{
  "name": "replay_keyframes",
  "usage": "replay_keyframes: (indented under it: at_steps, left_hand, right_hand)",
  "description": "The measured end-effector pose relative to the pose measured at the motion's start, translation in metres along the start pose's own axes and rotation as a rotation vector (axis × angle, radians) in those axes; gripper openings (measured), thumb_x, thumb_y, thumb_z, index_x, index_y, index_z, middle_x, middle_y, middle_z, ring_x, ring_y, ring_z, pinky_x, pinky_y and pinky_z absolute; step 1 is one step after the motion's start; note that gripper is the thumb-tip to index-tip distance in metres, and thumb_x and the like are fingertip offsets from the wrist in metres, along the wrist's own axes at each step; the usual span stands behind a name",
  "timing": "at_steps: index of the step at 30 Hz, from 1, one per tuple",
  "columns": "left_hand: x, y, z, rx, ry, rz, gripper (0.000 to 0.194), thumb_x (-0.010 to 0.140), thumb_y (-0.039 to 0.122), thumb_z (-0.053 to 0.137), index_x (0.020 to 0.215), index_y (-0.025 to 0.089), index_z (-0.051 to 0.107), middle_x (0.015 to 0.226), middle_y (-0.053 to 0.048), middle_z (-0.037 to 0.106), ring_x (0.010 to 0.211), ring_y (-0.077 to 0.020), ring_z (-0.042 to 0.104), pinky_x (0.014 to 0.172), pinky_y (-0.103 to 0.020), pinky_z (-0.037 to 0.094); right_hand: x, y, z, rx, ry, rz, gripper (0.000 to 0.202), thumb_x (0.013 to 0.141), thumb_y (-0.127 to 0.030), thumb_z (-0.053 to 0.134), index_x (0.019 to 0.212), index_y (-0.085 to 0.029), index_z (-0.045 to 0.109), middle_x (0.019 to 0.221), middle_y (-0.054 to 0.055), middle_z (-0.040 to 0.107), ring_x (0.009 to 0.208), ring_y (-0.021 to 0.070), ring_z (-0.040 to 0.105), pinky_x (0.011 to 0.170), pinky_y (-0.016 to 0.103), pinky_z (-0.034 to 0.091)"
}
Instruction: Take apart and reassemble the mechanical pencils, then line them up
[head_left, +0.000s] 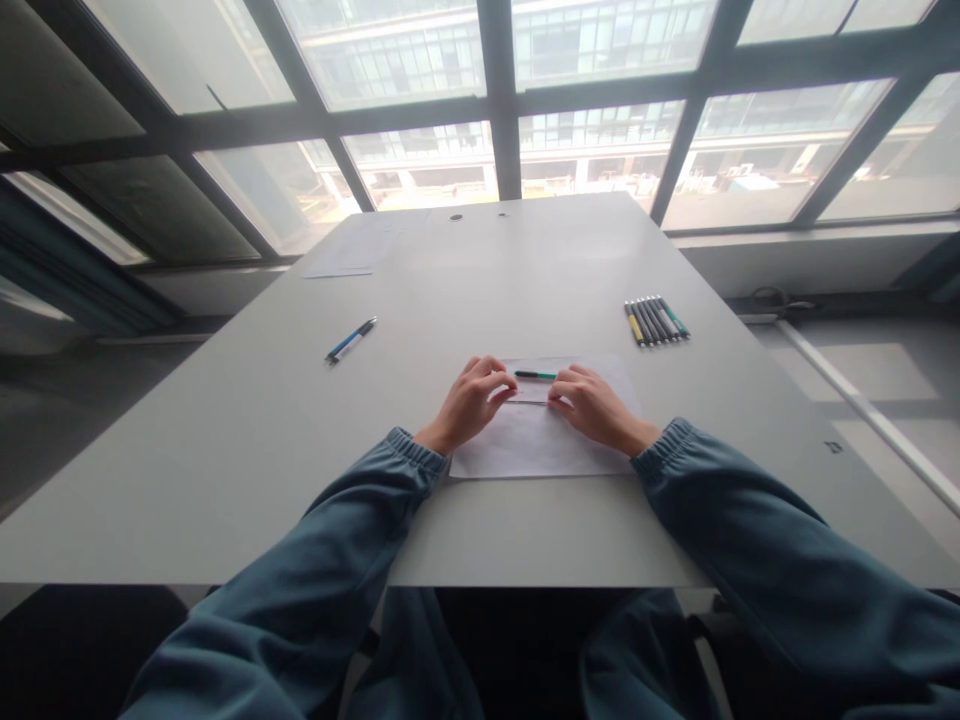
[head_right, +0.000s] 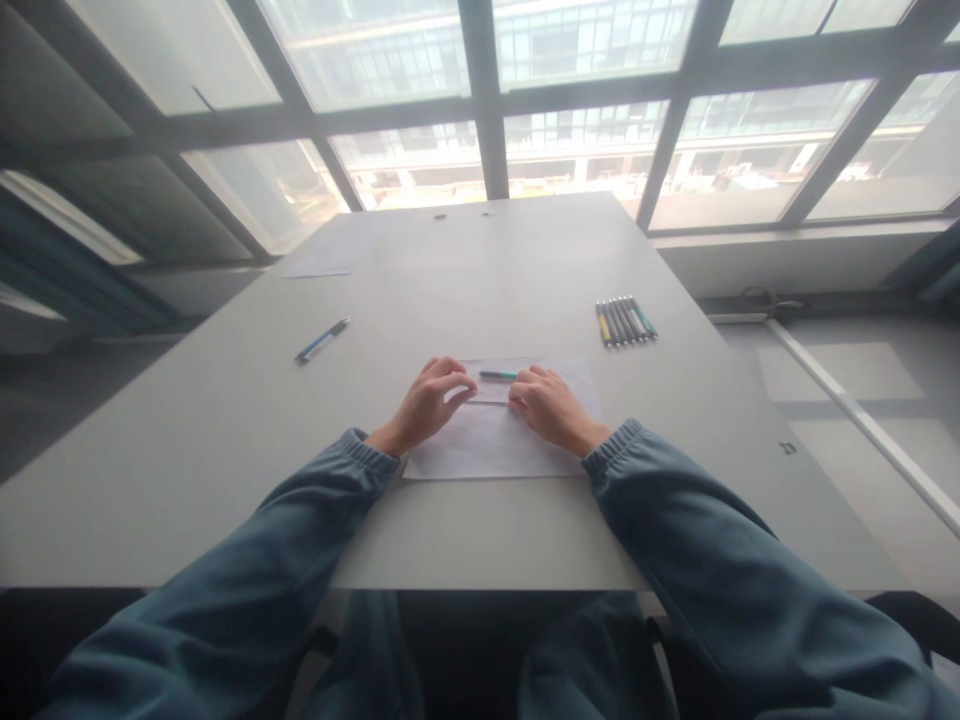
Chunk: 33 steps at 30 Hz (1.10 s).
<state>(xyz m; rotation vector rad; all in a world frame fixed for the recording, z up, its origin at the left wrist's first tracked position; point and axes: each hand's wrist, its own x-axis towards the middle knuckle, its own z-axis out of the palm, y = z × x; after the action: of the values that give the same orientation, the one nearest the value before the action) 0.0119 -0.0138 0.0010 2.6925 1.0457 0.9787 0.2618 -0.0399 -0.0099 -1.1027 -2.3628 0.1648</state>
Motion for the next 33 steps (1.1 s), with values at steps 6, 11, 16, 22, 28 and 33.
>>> replay_keyframes:
  at_steps: [6, 11, 16, 22, 28, 33]
  left_hand:
    - [0.0, -0.011, -0.003, -0.055, 0.18, -0.125, 0.012, 0.097, 0.028, 0.062, 0.093, 0.02, 0.07, 0.097, -0.005, 0.073, 0.091, -0.0198, 0.062, 0.09, -0.037, 0.051]
    - [-0.001, -0.014, -0.003, -0.086, 0.275, -0.209, 0.008, 0.092, 0.025, 0.069, 0.087, 0.019, 0.071, 0.082, -0.003, 0.073, 0.076, -0.0169, 0.063, 0.071, -0.03, 0.051]
    - [-0.001, -0.008, -0.003, -0.144, 0.282, -0.192, 0.005, 0.088, 0.021, 0.075, 0.091, 0.019, 0.071, 0.084, -0.002, 0.074, 0.075, -0.0152, 0.064, 0.07, -0.029, 0.051]
    - [-0.001, -0.006, -0.002, -0.165, 0.257, -0.151, 0.011, 0.086, 0.021, 0.077, 0.096, 0.021, 0.072, 0.086, -0.002, 0.076, 0.082, -0.0174, 0.064, 0.074, -0.031, 0.054]
    - [-0.002, -0.006, -0.003, -0.174, 0.251, -0.148, 0.012, 0.088, 0.025, 0.075, 0.099, 0.021, 0.072, 0.087, -0.003, 0.076, 0.083, -0.0185, 0.064, 0.076, -0.034, 0.055]
    - [-0.002, -0.006, -0.002, -0.176, 0.23, -0.136, 0.016, 0.09, 0.031, 0.074, 0.103, 0.021, 0.072, 0.089, -0.004, 0.077, 0.084, -0.0194, 0.065, 0.077, -0.036, 0.056]
  right_hand:
    - [-0.001, 0.004, -0.006, -0.006, 0.079, 0.056, 0.015, 0.098, -0.017, 0.055, 0.086, -0.018, 0.064, 0.088, 0.009, 0.066, 0.084, 0.0225, 0.058, 0.078, 0.034, 0.044]
    - [-0.005, 0.013, -0.014, 0.094, 0.223, 0.13, 0.015, 0.099, -0.017, 0.051, 0.086, -0.019, 0.06, 0.081, 0.007, 0.066, 0.075, 0.0208, 0.059, 0.073, 0.032, 0.045]
    - [-0.006, 0.014, -0.014, 0.126, 0.289, 0.112, 0.015, 0.098, -0.017, 0.051, 0.086, -0.02, 0.059, 0.082, 0.007, 0.066, 0.077, 0.0212, 0.06, 0.074, 0.032, 0.046]
    - [-0.005, 0.012, -0.012, 0.138, 0.271, 0.098, 0.015, 0.098, -0.017, 0.05, 0.086, -0.02, 0.06, 0.083, 0.008, 0.067, 0.079, 0.0222, 0.06, 0.075, 0.033, 0.046]
    - [-0.006, 0.013, -0.012, 0.129, 0.268, 0.103, 0.016, 0.098, -0.018, 0.05, 0.087, -0.021, 0.06, 0.083, 0.008, 0.067, 0.08, 0.0225, 0.061, 0.076, 0.033, 0.047]
    - [-0.006, 0.012, -0.012, 0.129, 0.259, 0.101, 0.016, 0.099, -0.019, 0.05, 0.087, -0.021, 0.061, 0.083, 0.008, 0.066, 0.079, 0.0224, 0.061, 0.075, 0.033, 0.047]
